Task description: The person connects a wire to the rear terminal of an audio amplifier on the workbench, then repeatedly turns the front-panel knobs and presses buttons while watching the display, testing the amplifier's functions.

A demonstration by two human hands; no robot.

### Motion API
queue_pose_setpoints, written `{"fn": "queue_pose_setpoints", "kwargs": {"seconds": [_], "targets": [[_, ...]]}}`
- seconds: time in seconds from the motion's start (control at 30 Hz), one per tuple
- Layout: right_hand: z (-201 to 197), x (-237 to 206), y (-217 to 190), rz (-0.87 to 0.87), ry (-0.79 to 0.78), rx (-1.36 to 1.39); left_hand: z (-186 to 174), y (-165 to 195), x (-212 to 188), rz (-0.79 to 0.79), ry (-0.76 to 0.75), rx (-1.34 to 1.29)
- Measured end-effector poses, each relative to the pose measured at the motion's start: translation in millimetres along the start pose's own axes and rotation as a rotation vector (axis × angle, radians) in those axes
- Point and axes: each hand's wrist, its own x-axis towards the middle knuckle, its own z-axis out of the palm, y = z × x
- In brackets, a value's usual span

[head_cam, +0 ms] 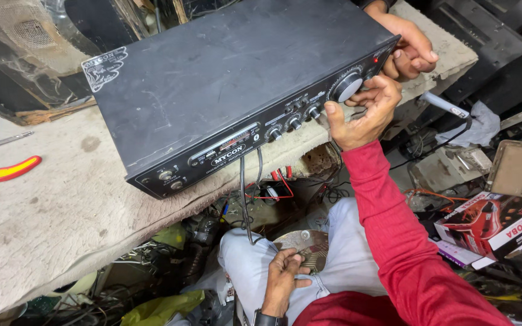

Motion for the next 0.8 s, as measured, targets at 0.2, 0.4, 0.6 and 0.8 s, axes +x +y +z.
{"fn": "queue_pose_setpoints", "kwargs": {"seconds": [0.2, 0.4, 0.6, 0.8], "targets": [[-2.9, -5.6, 4.1, -0.029, 0.0, -0.047, -2.6, -8.6, 4.1, 0.026, -0.008, -0.006], [-2.7, -10.7, 17.7, -0.028, -0.003, 0.001, -3.9, -8.0, 5.2, 0.036, -0.017, -0.006], [-2.8, -12.2, 38.0, -0.076, 0.026, -0.096, -5.5, -8.8, 3.4, 0.067, -0.027, -0.027], [-3.5, -10.3, 29.2, -0.055, 0.007, -0.101, -6.9, -9.3, 3.9, 0.094, -0.043, -0.024]]}}
